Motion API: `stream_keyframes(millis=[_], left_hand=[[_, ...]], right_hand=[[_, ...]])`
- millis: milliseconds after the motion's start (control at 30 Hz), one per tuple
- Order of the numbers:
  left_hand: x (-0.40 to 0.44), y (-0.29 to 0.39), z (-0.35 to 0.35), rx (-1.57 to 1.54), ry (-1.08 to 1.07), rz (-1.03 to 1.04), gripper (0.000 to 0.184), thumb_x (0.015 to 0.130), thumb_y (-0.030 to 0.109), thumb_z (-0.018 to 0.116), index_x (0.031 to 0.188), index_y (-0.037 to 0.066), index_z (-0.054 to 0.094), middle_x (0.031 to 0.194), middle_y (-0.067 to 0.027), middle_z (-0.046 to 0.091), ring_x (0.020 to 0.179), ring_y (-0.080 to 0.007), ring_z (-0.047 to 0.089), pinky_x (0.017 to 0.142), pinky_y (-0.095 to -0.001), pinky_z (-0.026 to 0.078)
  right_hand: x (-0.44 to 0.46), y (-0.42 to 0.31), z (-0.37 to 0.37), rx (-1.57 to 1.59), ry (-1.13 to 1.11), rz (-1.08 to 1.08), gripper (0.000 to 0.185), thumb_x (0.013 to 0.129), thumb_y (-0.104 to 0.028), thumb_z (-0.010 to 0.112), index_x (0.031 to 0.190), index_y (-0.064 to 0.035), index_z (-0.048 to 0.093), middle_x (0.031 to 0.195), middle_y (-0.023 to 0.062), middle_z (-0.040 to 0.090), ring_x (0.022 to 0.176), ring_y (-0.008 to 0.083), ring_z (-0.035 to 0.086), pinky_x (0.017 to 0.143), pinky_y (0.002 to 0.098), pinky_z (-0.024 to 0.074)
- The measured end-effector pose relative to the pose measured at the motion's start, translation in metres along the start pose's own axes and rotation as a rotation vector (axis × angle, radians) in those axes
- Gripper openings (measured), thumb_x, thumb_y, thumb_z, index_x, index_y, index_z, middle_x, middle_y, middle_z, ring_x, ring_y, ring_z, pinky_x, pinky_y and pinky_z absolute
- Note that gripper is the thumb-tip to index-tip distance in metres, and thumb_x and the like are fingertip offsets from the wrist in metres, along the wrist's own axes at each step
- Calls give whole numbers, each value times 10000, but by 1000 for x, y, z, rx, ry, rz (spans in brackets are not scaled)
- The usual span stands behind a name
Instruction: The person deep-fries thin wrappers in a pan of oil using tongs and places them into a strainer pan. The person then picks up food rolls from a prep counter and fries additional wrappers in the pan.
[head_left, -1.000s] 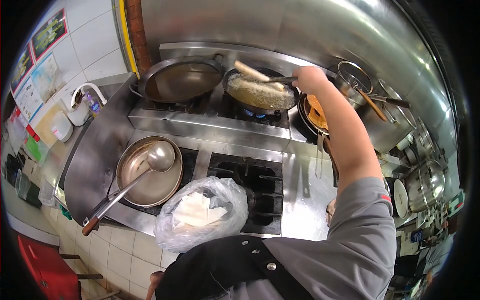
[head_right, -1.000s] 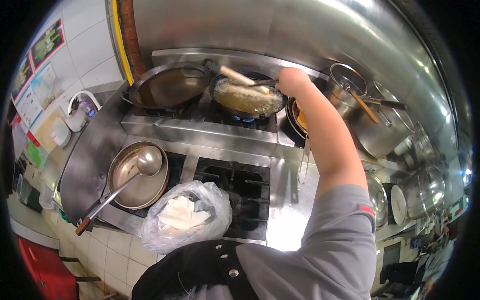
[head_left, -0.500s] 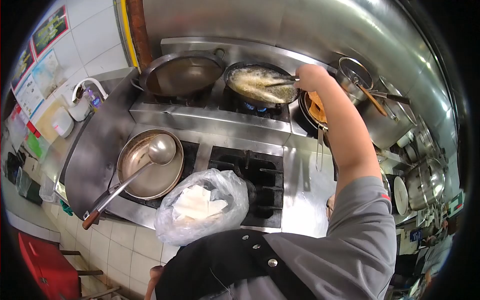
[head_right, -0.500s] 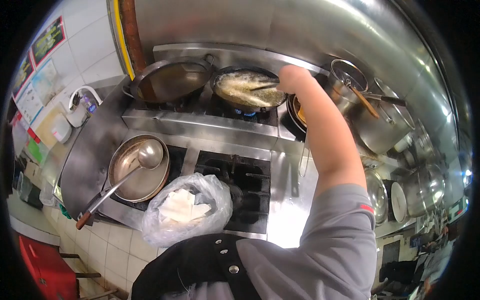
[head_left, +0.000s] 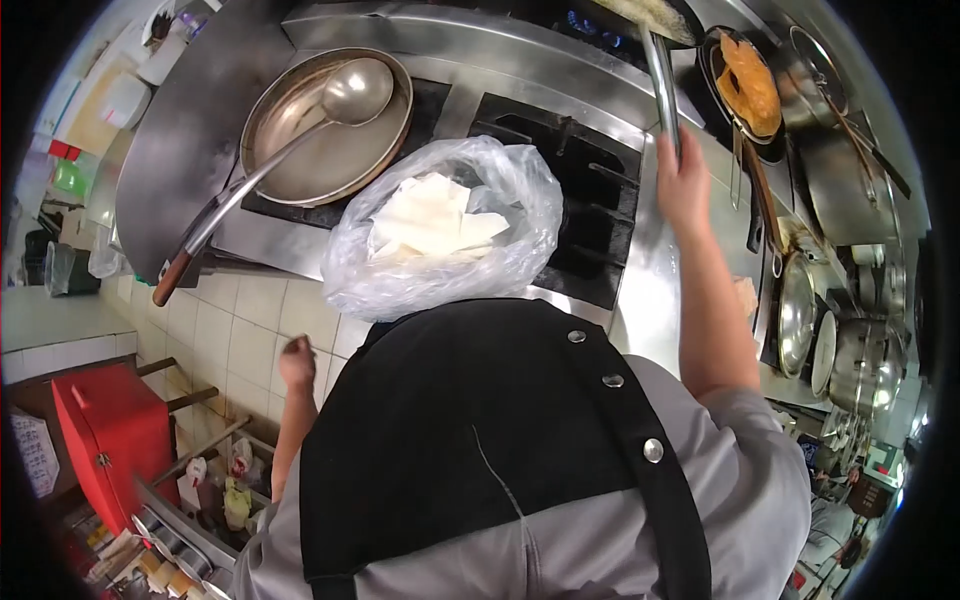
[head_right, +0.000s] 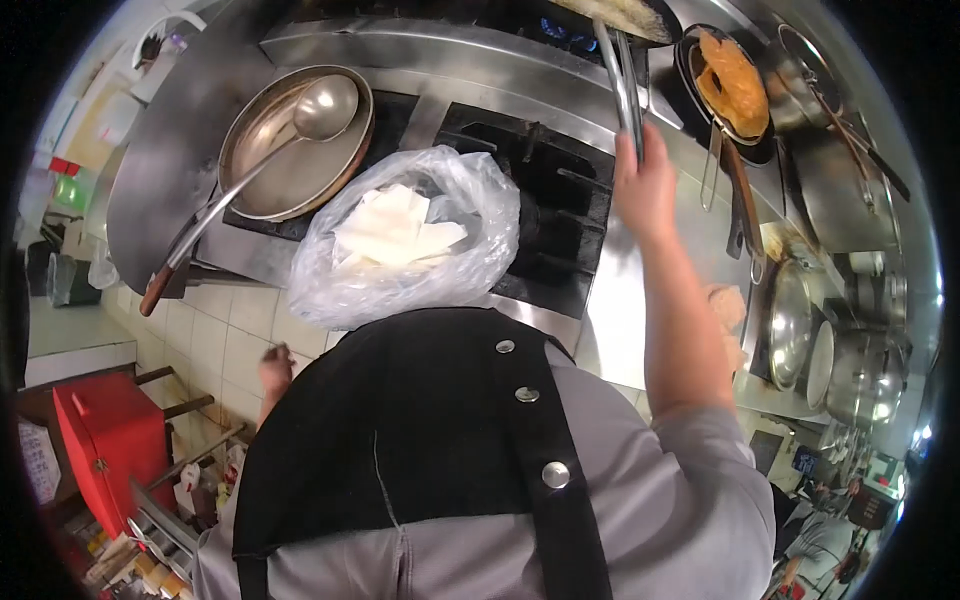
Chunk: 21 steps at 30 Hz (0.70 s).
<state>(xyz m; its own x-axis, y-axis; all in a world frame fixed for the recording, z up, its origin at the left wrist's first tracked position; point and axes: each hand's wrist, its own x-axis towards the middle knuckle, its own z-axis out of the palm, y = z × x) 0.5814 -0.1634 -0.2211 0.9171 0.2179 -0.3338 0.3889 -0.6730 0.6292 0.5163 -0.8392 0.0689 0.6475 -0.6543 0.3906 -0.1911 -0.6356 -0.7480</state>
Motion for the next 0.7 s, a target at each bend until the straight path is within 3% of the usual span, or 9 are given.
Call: stream_keyframes(millis=[67,100,133,200,300,433,467,567,700], left_hand=[[9,41,-34,-174,212,82,252,953,225,568,953,-11,655,823,-74,675,708,-156,640,671,-321,506],[19,58,-48,-216,299,80,228,976,227,546,901,36,644,749,-4,610,649,-121,547,611,-285,466],[30,73,-61,-477,312,28,196,982,224,542,919,57,623,759,0,591,637,-86,514,588,-252,435],[27,117,-90,-412,410,158,185,988,223,552,933,59,617,770,3,579,655,-67,501,580,-228,411],[12,172,-104,-532,481,328,182,1004,213,548,946,53,612,799,6,577,680,-62,501,587,-219,401],[-33,256,-89,-785,270,617,144,1017,153,543,963,42,618,849,2,607,705,-55,510,602,-202,405],[-55,284,-80,-686,287,617,120,1004,132,558,993,36,629,891,-14,637,730,-68,556,617,-212,437],[-72,315,-57,-360,-8,751,95,951,110,624,980,25,656,928,-46,673,763,-116,621,652,-253,489],[-106,376,-35,72,-131,1111,228,851,189,719,1006,28,681,1012,-123,687,938,-297,644,821,-390,521]], right_hand=[[-44,38,-5,-166,31,-102,522,965,-262,614,1351,63,483,1202,273,623,1063,378,639,938,398,490],[-64,56,-11,-285,41,-102,508,964,-256,608,1350,52,486,1174,259,627,1025,376,644,916,405,498],[-80,65,-20,-407,53,-99,495,964,-249,602,1348,42,489,1146,245,630,988,374,649,895,412,506],[-103,60,-40,-516,10,88,477,947,-249,615,1330,16,513,1089,218,630,943,361,648,839,427,517],[-116,107,-60,-636,39,55,474,930,-269,624,1313,-5,533,1040,196,631,890,349,641,788,444,516],[-106,130,-62,-697,5,179,506,931,-307,618,1323,0,531,1105,232,613,924,384,633,821,455,512],[-101,135,-64,-747,-22,218,523,936,-325,616,1330,6,528,1134,258,601,951,400,629,848,454,508],[-96,148,-68,-864,2,143,533,918,-331,642,1322,2,542,1104,242,609,973,392,624,854,449,508],[-93,128,-70,-868,16,-115,483,910,-297,664,1293,-17,572,1063,201,615,953,351,633,836,426,520]])
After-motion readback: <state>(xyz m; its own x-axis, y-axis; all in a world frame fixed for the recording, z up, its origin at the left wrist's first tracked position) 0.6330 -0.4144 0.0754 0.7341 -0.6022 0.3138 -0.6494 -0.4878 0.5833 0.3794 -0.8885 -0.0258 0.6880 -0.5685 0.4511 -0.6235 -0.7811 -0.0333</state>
